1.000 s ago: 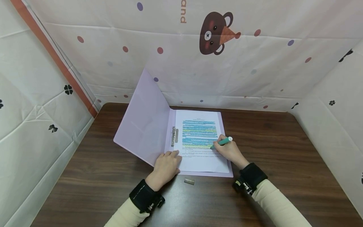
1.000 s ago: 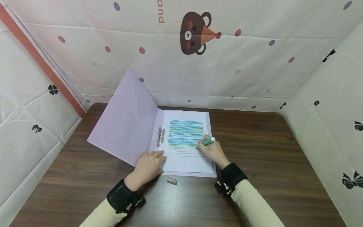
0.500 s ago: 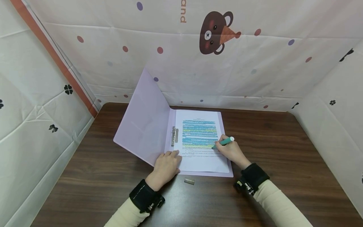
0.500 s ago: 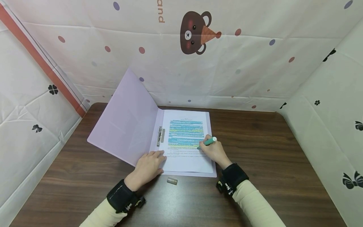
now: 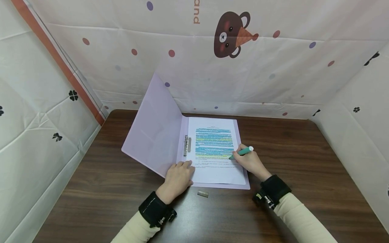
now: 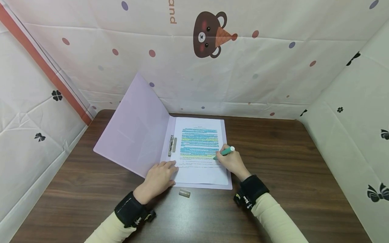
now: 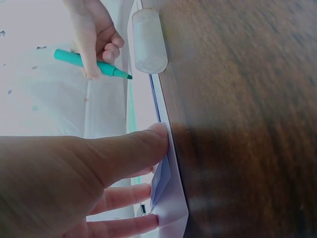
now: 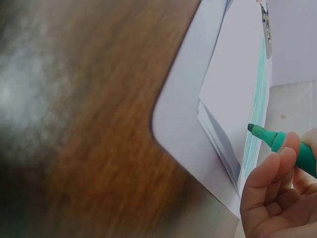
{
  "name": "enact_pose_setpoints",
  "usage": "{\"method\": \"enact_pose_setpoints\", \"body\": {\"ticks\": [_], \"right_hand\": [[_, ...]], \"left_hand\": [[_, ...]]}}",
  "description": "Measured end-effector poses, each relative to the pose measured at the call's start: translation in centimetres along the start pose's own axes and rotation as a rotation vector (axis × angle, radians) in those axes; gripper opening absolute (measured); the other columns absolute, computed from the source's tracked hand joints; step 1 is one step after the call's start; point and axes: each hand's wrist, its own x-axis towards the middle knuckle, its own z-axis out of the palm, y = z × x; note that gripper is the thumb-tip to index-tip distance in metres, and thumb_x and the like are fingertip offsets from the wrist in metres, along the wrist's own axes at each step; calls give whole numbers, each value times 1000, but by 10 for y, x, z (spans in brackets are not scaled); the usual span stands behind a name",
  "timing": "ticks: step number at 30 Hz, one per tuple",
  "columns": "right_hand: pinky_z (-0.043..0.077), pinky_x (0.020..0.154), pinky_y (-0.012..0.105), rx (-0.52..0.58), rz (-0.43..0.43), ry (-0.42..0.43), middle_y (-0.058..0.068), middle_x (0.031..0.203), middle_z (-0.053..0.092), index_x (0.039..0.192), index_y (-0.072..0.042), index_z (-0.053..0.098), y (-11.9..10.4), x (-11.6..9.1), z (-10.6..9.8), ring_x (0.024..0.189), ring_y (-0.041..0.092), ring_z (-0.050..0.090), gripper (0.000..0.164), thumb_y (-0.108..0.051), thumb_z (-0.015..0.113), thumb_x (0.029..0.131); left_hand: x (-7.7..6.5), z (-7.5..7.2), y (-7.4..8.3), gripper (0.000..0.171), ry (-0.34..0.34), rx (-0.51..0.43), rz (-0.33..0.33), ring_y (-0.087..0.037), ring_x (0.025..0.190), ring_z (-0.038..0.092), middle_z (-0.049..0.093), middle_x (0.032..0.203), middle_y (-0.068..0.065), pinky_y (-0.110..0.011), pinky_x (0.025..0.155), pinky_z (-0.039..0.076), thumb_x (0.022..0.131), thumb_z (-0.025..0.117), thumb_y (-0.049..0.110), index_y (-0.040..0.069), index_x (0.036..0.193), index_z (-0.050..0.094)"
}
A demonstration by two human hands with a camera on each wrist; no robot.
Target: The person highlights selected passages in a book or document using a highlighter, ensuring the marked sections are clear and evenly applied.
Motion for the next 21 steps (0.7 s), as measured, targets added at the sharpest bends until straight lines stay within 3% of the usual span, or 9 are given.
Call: {"method": "enact_pose_setpoints", "body": {"ticks": [21], "right_hand": [[27,41,25,12,34,-10,5,58,48,79,-6,44,6,-2,-6,47,17,40,21,-23,53,88]], "left_hand": [[0,-1,0,44,-21,-18,-5,-24,103,52,54,123,-6,-36,77,45,73,71,40,16,110,61]]}}
